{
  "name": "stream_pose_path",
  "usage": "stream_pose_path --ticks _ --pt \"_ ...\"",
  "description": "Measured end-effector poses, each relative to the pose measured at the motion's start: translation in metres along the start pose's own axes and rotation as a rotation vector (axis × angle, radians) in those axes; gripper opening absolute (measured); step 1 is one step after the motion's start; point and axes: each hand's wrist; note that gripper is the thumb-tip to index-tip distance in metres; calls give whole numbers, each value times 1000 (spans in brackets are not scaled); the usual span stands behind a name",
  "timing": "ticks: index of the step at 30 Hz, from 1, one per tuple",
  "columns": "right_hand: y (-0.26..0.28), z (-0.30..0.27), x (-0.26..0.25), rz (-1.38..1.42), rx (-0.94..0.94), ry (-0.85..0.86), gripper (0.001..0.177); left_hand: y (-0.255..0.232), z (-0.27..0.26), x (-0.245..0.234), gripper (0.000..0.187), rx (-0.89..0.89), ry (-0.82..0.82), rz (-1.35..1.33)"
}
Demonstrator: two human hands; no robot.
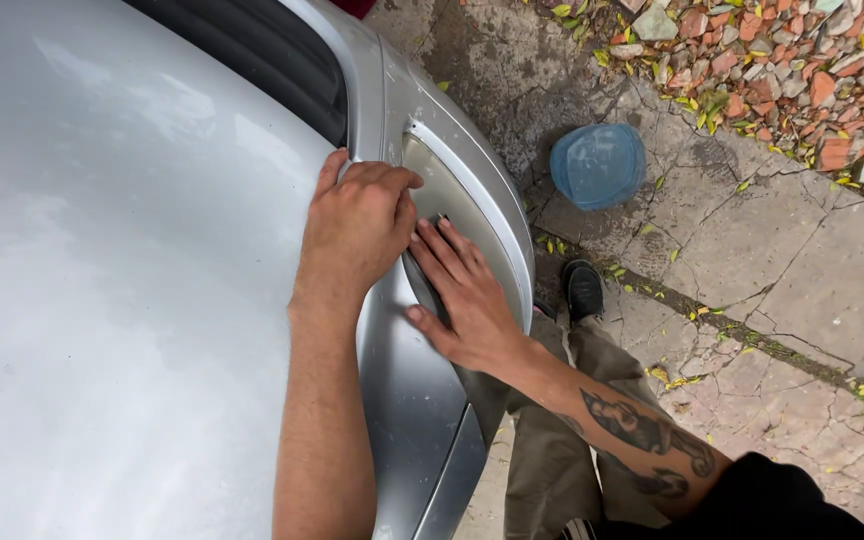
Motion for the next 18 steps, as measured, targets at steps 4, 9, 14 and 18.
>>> stream_pose_path --ticks 4,9,14,18 --pt "17 -65 1 -10 35 47 90 -4 0 -4 22 -5 12 -24" --pt "-1 -78 12 -62 39 111 87 1 2 5 20 4 -33 3" --pt "29 -71 9 3 80 77 86 4 -2 3 20 1 -5 8" --pt "21 -145 30 -70 167 98 78 -16 2 -9 21 -37 -120 34"
Point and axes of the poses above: each hand's wrist, its own z-axis towards the middle knuckle, its own x-axis out of the palm, y = z × x, and after that the axes turned 7 degrees about z, right-handed
